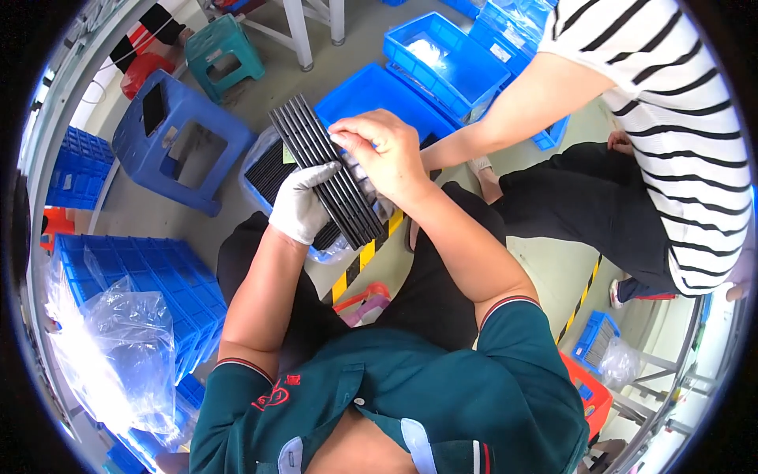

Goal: Inspecting and sorting thin rectangular metal components in an industrial workshop.

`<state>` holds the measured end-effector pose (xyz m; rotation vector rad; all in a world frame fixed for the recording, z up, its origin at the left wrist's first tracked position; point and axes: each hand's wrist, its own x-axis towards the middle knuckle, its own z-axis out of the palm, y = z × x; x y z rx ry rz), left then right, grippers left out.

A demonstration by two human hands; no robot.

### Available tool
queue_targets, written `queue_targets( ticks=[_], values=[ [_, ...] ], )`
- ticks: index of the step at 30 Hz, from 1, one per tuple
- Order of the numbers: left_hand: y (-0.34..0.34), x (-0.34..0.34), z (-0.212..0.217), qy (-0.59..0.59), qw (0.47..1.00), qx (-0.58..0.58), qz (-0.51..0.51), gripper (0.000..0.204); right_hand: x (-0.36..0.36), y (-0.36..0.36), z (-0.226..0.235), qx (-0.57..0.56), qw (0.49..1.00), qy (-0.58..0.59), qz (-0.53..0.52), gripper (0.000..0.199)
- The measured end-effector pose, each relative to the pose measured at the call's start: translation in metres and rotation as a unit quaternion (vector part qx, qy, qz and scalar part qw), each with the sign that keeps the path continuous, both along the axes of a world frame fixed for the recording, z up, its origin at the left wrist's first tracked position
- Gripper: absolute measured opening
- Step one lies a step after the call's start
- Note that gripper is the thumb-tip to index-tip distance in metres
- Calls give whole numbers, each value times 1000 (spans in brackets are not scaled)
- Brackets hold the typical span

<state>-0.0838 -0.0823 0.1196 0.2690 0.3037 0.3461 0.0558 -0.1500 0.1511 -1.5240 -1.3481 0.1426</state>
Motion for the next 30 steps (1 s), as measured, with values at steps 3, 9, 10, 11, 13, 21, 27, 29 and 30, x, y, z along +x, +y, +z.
queue_targets(
  ticks=[3, 9, 10, 11, 13, 21, 27, 29, 30],
  values=[
    [0, 1, 2, 2, 1000, -3, -4, 42, -1, 1, -2, 7, 1000, -10, -9, 11],
    [1, 4, 3, 6, 1000, -13, -2, 41, 1, 2, 3, 17, 998, -57, -19, 11],
    [1, 4, 3, 5, 1000, -13, -1, 41, 1, 2, 3, 16, 998, -58, -19, 11],
    [1, 5, 3, 7, 1000, -13, -2, 41, 2, 2, 3, 17, 998, -59, -19, 10],
    [1, 5, 2, 8, 1000, -12, -1, 42, 3, 2, 2, 19, 998, -62, -18, 10],
    [-1, 6, 2, 7, 1000, -4, 3, 39, 4, 0, -2, 26, 998, -56, -21, 10],
    [-2, 6, 2, 13, 1000, -4, -1, 29, 1, -1, -3, 13, 998, -60, -32, 10],
    [-1, 6, 2, 8, 1000, -9, -3, 29, 2, 1, -1, 54, 995, -81, -36, 8],
    [0, 6, -1, 0, 1000, -23, -10, 31, 3, 2, 0, 55, 995, -82, -36, 8]
  ],
)
